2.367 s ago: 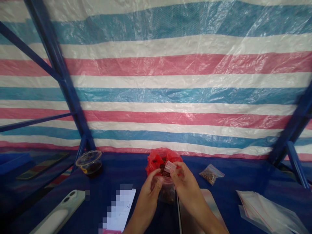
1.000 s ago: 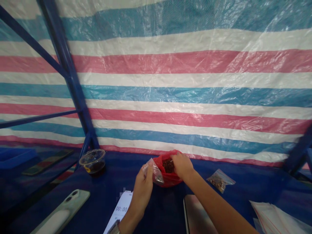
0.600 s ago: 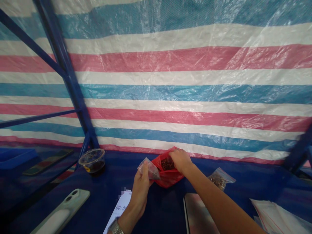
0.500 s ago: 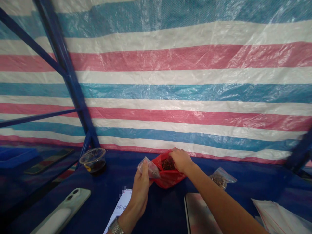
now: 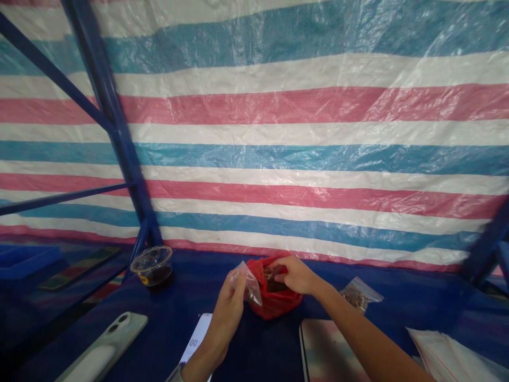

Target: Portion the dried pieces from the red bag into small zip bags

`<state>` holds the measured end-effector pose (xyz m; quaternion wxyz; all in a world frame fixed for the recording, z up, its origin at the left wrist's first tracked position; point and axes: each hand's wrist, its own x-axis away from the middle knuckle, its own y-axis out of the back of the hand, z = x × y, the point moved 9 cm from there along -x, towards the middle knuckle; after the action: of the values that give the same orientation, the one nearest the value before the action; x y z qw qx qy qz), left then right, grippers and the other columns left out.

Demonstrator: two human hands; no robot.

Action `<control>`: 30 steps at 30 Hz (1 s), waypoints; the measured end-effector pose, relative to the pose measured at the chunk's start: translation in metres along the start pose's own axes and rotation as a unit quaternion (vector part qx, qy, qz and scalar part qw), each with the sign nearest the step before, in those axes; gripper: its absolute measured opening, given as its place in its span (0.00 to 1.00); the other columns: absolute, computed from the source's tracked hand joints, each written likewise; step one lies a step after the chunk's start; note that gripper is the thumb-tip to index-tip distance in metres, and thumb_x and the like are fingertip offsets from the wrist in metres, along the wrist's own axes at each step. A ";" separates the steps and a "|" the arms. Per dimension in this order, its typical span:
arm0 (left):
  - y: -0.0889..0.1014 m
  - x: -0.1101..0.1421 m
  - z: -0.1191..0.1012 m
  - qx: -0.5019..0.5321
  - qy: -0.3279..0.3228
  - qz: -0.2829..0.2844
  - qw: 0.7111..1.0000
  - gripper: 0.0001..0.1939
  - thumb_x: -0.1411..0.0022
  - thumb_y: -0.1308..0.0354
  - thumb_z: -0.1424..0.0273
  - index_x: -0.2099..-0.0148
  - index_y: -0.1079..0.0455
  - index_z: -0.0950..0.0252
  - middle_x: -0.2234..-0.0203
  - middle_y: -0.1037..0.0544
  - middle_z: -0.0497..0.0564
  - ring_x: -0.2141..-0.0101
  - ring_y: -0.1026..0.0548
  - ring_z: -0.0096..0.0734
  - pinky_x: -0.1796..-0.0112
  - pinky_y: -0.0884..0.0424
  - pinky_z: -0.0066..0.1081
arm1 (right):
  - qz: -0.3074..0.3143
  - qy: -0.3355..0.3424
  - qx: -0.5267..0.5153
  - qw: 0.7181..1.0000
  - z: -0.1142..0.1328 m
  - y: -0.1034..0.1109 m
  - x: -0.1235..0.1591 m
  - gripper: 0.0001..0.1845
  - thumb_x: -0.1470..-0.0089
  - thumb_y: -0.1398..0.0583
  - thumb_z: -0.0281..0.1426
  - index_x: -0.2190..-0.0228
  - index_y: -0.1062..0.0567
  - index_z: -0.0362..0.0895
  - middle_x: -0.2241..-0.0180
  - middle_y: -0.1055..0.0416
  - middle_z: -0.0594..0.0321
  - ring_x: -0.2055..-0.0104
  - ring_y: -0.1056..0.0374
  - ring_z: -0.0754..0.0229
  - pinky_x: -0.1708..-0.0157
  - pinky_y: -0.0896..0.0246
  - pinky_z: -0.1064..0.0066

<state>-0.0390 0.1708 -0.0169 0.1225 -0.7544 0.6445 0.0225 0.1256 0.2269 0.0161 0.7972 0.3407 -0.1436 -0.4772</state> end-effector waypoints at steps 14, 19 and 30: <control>-0.025 0.034 -0.043 -0.258 -0.125 0.087 0.954 0.16 0.32 0.43 0.64 0.44 0.27 0.58 0.49 0.23 0.57 0.49 0.27 0.48 0.44 0.33 0.46 | -0.067 0.023 -0.137 0.988 0.033 0.032 0.059 0.23 0.40 0.39 0.40 0.46 0.20 0.47 0.44 0.20 0.54 0.42 0.25 0.48 0.37 0.36 0.50; -0.044 0.050 -0.045 -0.290 -0.121 0.151 0.937 0.17 0.31 0.43 0.65 0.41 0.29 0.57 0.47 0.23 0.57 0.47 0.28 0.51 0.44 0.34 0.48 | -0.095 0.024 -0.061 0.993 0.057 0.034 0.089 0.18 0.39 0.39 0.37 0.49 0.20 0.49 0.46 0.20 0.55 0.43 0.26 0.47 0.39 0.34 0.52; -0.056 0.057 -0.048 -0.256 -0.125 0.182 0.941 0.13 0.31 0.41 0.68 0.44 0.29 0.57 0.49 0.25 0.55 0.48 0.30 0.48 0.44 0.34 0.44 | -0.129 0.150 0.282 0.939 0.120 0.029 0.108 0.27 0.41 0.45 0.18 0.48 0.20 0.54 0.46 0.20 0.61 0.43 0.27 0.50 0.39 0.35 0.56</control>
<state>0.0192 0.1129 0.0276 -0.0014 -0.6215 0.7223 0.3033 0.1325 0.0946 0.1127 0.6123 0.6345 -0.1058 -0.4596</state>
